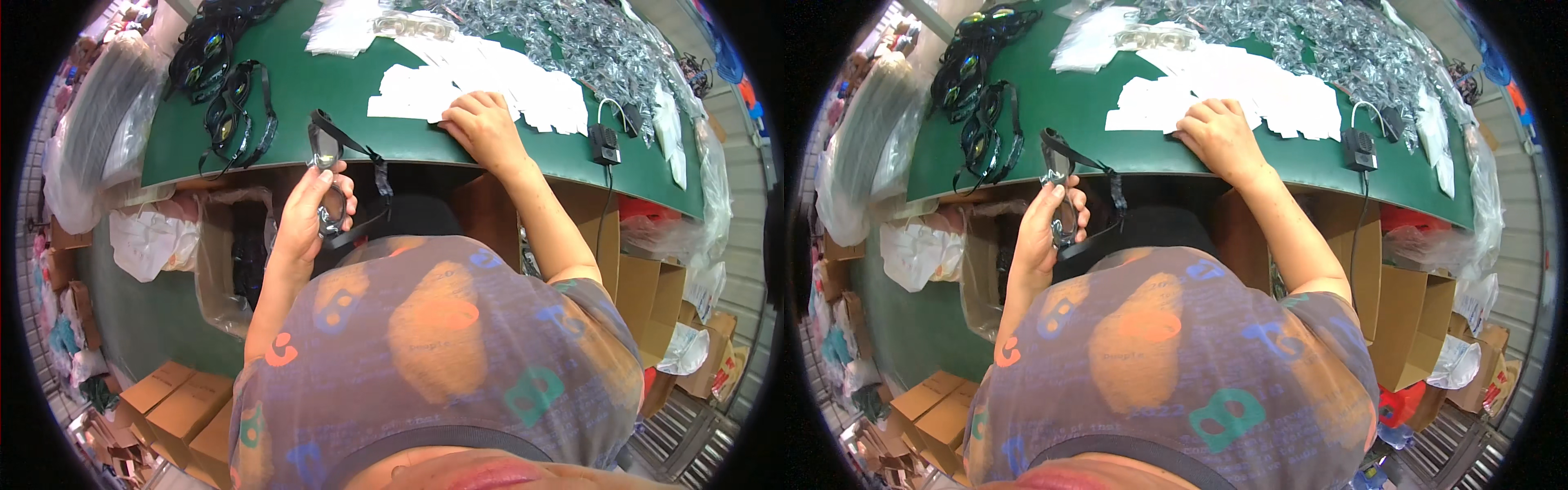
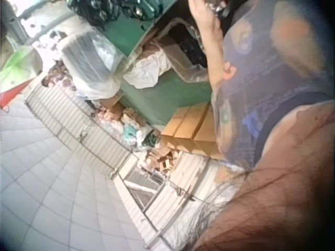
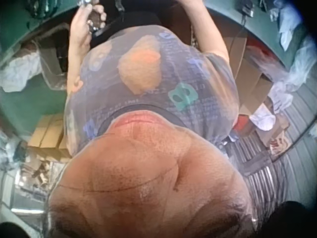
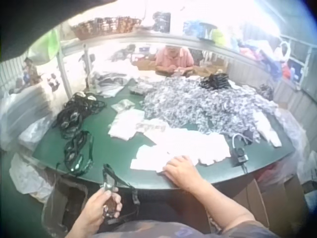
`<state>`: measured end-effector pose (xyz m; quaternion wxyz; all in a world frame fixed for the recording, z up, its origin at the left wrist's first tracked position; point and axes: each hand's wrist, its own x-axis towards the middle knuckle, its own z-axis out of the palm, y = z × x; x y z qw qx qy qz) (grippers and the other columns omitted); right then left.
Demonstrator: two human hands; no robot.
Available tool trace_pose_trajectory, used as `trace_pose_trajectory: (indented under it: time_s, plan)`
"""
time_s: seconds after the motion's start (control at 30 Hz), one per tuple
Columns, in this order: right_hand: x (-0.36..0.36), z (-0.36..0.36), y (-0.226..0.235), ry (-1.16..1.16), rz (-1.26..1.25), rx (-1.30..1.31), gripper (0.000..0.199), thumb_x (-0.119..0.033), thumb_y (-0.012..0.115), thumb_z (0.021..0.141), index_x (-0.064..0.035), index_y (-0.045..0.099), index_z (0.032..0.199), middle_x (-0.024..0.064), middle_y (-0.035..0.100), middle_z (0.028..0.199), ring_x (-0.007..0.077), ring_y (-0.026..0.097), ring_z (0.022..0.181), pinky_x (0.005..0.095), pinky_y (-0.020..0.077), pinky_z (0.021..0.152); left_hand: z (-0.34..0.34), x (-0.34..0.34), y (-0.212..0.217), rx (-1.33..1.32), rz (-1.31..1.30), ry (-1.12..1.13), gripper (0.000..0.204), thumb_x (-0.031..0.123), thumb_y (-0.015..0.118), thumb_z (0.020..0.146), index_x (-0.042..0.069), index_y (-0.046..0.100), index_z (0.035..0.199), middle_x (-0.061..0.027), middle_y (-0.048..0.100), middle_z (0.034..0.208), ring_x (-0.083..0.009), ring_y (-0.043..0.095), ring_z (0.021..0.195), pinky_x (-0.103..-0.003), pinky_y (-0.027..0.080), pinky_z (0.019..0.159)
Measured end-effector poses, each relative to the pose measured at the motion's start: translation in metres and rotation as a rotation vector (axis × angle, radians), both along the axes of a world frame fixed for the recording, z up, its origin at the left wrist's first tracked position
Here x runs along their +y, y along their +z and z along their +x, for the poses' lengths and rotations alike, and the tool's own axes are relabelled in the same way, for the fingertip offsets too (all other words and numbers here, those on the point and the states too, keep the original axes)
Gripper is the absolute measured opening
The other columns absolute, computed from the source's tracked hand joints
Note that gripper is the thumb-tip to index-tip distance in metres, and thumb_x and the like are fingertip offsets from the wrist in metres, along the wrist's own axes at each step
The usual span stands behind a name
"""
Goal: Packaging swimming goggles into small plastic bags at a workbench.
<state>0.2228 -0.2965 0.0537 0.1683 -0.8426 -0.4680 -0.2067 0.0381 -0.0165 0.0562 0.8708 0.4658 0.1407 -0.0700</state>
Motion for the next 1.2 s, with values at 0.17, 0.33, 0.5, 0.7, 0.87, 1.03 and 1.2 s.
trace_pose_trajectory:
  time_s: [0.17,0.33,0.5,0.7,0.87,1.03,1.2]
  plan:
    - [-0.005,0.029,0.007,0.022,-0.154,0.156,0.014,-0.023,0.075,0.086,-0.0119,0.071,0.092,0.0048,0.068,0.1,0.0286,0.064,0.1,0.0424,0.0482,0.087,0.005,-0.008,0.006,-0.027,0.0,-0.039,0.029,0.026,0.051,0.108,0.004,0.052,0.127,-0.0077,0.063,0.092,-0.0181,0.065,0.076,-0.03,0.053,0.055]
    - [-0.018,0.061,0.048,0.102,-0.063,0.456,0.038,-0.031,0.077,0.089,-0.0079,0.073,0.118,0.0133,0.072,0.114,0.0303,0.065,0.11,0.0396,0.0504,0.096,-0.001,-0.004,0.009,0.018,-0.101,0.0,0.029,0.027,0.051,0.108,0.005,0.053,0.127,-0.0079,0.063,0.093,-0.0204,0.064,0.077,-0.032,0.052,0.056]
    - [-0.041,0.177,0.031,-0.37,0.14,0.217,0.021,-0.021,0.065,0.096,-0.0092,0.075,0.11,0.0128,0.072,0.1,0.0318,0.069,0.095,0.0402,0.0533,0.082,0.005,-0.004,0.016,-0.003,-0.142,-0.019,0.029,0.027,0.05,0.108,0.005,0.053,0.127,-0.008,0.063,0.093,-0.0202,0.064,0.078,-0.032,0.052,0.057]
    - [0.0,0.211,0.001,-0.497,-0.078,0.055,0.029,-0.039,0.069,0.089,-0.0149,0.079,0.101,0.0095,0.071,0.105,0.031,0.068,0.105,0.0488,0.0533,0.088,0.015,-0.006,0.019,-0.033,-0.13,-0.012,0.031,0.029,0.051,0.108,0.004,0.053,0.127,-0.0085,0.063,0.094,-0.0204,0.065,0.078,-0.032,0.053,0.057]
    - [-0.014,0.218,0.01,-0.437,0.18,0.085,0.023,-0.033,0.068,0.094,-0.0127,0.079,0.096,0.0095,0.072,0.098,0.0331,0.069,0.095,0.0476,0.0535,0.079,0.012,-0.003,0.009,-0.023,-0.135,0.015,0.031,0.03,0.05,0.108,0.005,0.053,0.127,-0.0085,0.064,0.094,-0.0209,0.065,0.08,-0.033,0.053,0.059]
    - [-0.016,0.141,0.057,0.118,0.987,1.243,0.031,-0.03,0.068,0.101,-0.0003,0.07,0.108,0.0047,0.068,0.086,0.0121,0.06,0.069,0.0246,0.0459,0.062,0.019,-0.008,-0.003,0.009,-0.118,0.01,0.032,0.031,0.049,0.109,0.007,0.054,0.13,-0.0073,0.062,0.095,-0.0205,0.064,0.082,-0.033,0.053,0.059]
    - [0.025,-0.006,0.075,0.526,0.353,1.58,0.016,-0.013,0.071,0.096,0.0013,0.073,0.104,0.0093,0.07,0.088,0.0155,0.063,0.061,0.0268,0.0484,0.053,0.032,-0.023,-0.006,-0.073,0.006,-0.015,0.031,0.026,0.054,0.108,0.004,0.055,0.129,-0.0093,0.067,0.101,-0.0181,0.067,0.083,-0.032,0.056,0.07]
